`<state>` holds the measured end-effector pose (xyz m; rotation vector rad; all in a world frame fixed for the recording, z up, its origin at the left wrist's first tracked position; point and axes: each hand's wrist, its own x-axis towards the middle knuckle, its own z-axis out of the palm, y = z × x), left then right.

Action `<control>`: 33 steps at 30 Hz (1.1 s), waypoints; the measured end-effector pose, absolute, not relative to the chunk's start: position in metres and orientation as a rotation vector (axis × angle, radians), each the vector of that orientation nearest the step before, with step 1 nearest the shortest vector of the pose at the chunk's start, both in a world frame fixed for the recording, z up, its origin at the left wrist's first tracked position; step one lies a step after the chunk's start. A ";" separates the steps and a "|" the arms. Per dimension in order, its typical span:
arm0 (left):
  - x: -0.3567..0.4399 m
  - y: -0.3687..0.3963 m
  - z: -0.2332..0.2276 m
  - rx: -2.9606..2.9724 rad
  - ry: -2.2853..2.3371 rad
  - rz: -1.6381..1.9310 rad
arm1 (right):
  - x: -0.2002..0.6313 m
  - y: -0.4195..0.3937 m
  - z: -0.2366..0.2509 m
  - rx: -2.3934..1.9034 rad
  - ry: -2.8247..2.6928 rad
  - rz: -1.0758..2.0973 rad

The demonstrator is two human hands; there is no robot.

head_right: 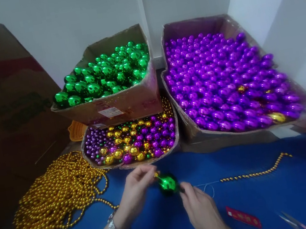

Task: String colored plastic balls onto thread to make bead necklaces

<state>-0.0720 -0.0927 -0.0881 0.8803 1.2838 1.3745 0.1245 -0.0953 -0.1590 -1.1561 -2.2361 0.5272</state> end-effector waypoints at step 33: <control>-0.035 -0.075 -0.136 2.229 1.332 0.748 | 0.144 -0.102 -0.041 -0.805 -1.137 0.984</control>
